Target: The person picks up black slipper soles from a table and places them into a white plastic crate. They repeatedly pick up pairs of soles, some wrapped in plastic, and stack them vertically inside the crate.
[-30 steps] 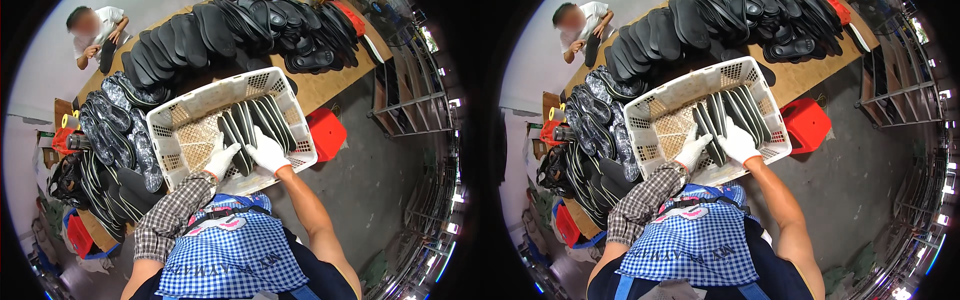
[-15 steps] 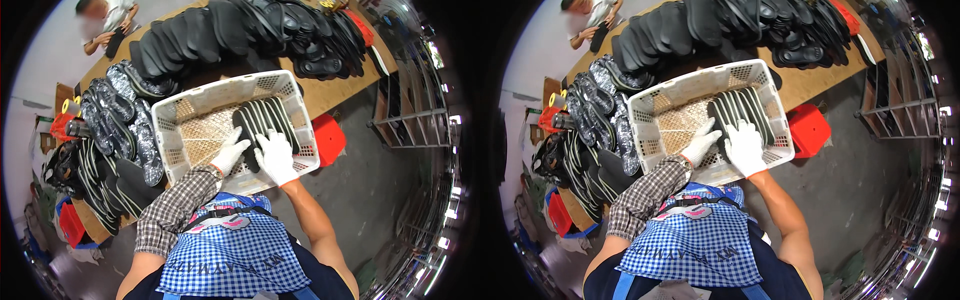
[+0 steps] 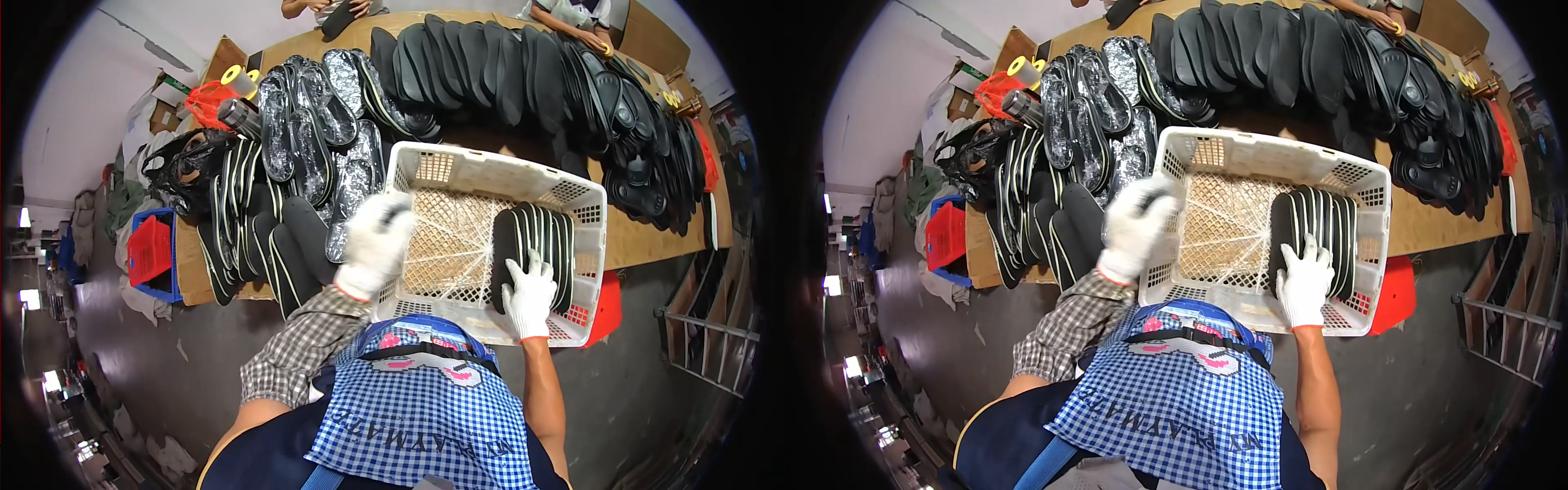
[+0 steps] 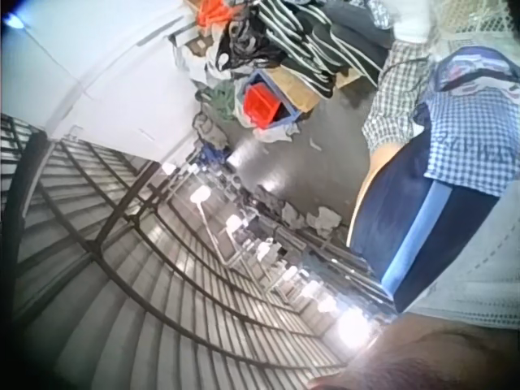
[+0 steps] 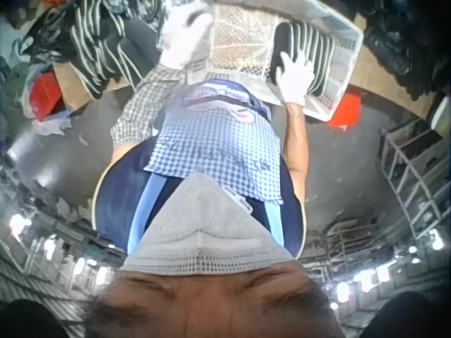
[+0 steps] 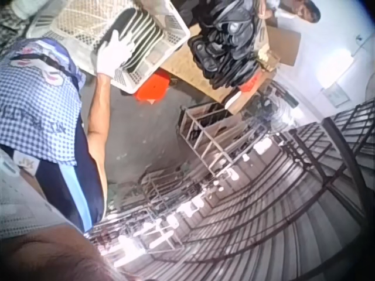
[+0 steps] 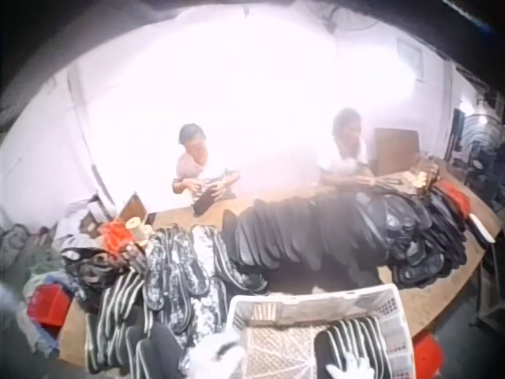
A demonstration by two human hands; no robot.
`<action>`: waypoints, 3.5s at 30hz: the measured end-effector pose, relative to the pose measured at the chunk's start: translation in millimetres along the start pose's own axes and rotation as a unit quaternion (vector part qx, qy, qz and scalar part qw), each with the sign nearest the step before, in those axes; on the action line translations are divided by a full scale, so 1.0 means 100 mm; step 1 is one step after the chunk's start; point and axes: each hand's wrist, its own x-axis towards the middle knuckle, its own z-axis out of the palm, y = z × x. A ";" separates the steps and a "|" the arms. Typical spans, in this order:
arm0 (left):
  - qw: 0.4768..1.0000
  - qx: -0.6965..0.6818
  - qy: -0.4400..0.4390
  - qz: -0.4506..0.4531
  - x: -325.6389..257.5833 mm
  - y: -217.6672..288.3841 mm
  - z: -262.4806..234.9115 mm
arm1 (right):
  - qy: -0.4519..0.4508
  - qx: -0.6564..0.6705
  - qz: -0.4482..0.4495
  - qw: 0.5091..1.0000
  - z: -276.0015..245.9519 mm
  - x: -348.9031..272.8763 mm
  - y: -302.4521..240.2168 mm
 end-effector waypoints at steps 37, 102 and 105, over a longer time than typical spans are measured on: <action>0.917 0.221 0.315 -0.099 -0.96 -0.94 -1.28 | -0.299 0.447 -0.146 0.830 -0.19 1.26 -2.69; 0.960 -0.224 -0.106 -0.130 -0.55 0.56 -0.74 | -0.225 0.844 -0.085 0.479 -0.71 0.78 -1.62; 0.909 -0.299 -0.256 -0.140 -0.38 0.51 -0.50 | -0.234 0.862 -0.032 0.449 -0.69 0.61 -1.14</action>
